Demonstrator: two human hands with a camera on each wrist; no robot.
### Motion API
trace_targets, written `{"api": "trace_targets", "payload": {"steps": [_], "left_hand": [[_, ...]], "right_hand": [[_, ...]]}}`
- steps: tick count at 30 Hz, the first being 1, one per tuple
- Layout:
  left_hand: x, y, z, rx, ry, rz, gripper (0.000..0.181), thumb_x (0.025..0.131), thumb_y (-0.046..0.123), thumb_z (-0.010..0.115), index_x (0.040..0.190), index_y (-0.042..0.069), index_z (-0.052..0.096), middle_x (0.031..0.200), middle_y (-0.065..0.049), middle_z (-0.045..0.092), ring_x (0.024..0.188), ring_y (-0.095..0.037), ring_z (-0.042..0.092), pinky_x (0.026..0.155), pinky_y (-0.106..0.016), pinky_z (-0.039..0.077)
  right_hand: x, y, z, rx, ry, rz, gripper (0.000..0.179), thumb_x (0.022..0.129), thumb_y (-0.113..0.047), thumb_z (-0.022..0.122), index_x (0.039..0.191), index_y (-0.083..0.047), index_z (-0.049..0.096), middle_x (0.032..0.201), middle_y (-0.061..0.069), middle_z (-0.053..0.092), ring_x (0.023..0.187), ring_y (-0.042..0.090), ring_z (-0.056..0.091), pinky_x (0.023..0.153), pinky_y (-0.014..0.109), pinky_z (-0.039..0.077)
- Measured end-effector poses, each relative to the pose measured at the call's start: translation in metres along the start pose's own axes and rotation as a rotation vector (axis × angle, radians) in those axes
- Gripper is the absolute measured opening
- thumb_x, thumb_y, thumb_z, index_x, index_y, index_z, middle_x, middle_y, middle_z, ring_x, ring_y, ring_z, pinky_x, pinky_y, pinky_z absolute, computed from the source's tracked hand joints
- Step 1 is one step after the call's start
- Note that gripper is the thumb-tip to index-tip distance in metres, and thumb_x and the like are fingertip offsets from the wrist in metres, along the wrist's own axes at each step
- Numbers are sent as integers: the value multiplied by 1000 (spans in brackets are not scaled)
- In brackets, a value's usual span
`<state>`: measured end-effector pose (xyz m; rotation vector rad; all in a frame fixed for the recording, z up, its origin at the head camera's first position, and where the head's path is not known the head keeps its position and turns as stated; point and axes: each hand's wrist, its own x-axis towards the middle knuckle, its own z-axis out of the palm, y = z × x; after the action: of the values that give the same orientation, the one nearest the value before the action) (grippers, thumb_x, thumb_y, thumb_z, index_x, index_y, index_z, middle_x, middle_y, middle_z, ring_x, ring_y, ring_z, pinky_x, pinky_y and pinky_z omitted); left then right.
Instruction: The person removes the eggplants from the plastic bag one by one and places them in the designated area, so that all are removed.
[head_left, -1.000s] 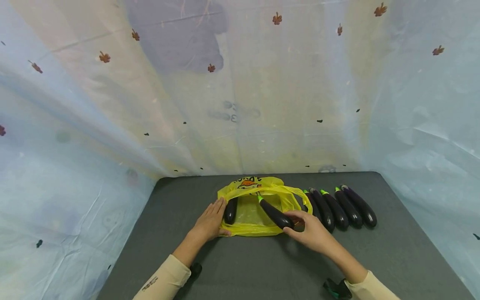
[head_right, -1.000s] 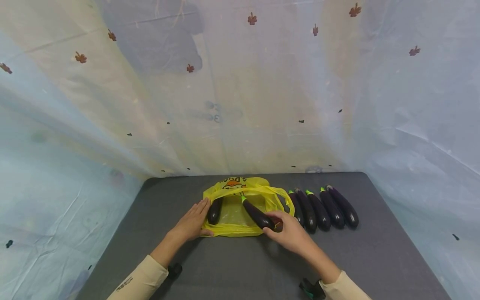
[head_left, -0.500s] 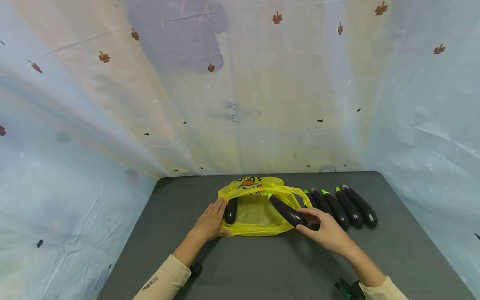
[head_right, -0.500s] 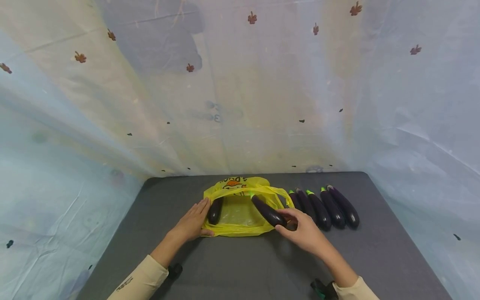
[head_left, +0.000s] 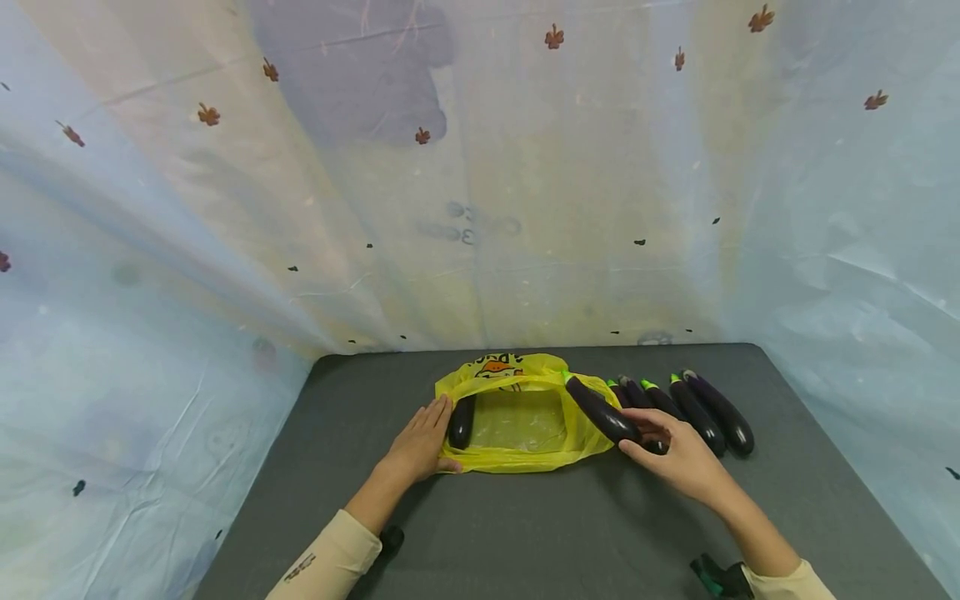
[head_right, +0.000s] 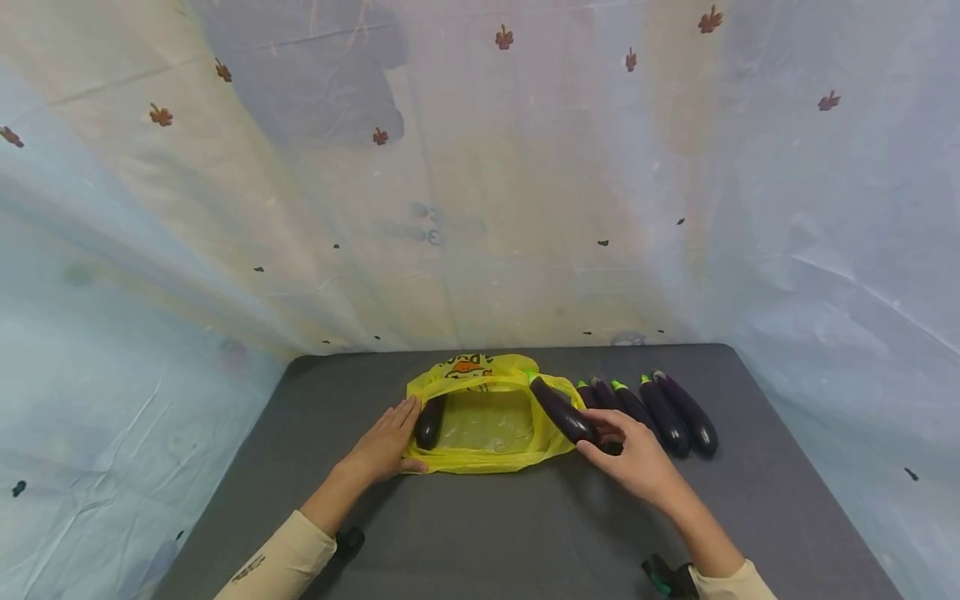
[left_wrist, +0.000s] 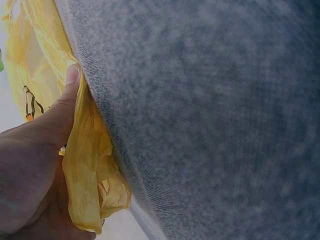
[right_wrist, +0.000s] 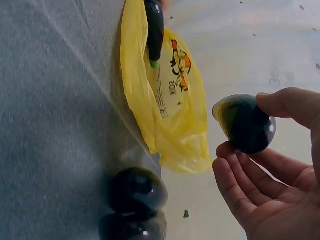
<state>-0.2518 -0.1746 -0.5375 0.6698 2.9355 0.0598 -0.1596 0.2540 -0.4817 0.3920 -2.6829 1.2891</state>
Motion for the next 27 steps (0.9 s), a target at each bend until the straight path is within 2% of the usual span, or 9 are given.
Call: {"api": "trace_targets", "payload": {"steps": [7,12,16,19,22,23,25,27], "left_hand": [[-1,0,0,-2,10,9,119,89,62,78,171,-1,19,178,-19,16,164,-35,20,133,-49,21],[-2,-1,0,-6,8,8,119,89,62,78,171,0,19,178,-19,16,165,-35,20,133,-49,21],[-1,0,-1,-7,3,6,119,89,62,77,171,0,18,178,-19,15,165,-35,19,134,-49,20],[-1,0,-1,-4,6,9,118,89,61,78,171,-1,19,178,-20,16,164,-36,20,134,-49,20],[-1,0,-1,-8,15,15,118,89,60,79,170,-2,20,178,-21,17,164,-36,21,133,-49,21],[-2,0,-1,-6,15,15,118,89,60,79,170,-2,20,178,-20,17,164,-36,21,133,-49,21],[-2,0,-1,-4,16,15,118,89,60,79,170,-2,20,178,-20,17,164,-36,21,133,-49,21],[-2,0,-1,-4,18,16,118,89,60,79,170,-2,21,178,-21,17,164,-36,21,133,-49,21]], "right_hand": [[-3,8,-12,-29,18,30,52,103,-32,77,148,-8,64,140,17,68,120,36,69,100,49,60],[-6,13,-23,-71,46,63,54,104,-34,75,150,-8,62,143,19,65,120,39,68,98,54,60],[-9,17,-30,-101,72,66,54,104,-33,76,149,-7,62,146,22,63,121,42,67,97,46,61],[-10,20,-34,-119,96,63,54,103,-33,77,148,-7,63,146,22,63,120,35,69,95,36,62],[-13,26,-39,-127,113,77,54,103,-33,77,148,-8,64,146,22,63,115,15,69,91,25,60],[-13,27,-41,-130,116,84,54,103,-33,77,149,-9,63,146,22,63,115,11,68,91,26,60],[-14,30,-44,-139,122,94,54,103,-33,77,149,-9,63,147,24,62,115,13,69,91,31,62],[-15,33,-47,-141,127,101,54,104,-32,76,150,-7,62,148,26,60,119,26,70,93,42,63]]}}
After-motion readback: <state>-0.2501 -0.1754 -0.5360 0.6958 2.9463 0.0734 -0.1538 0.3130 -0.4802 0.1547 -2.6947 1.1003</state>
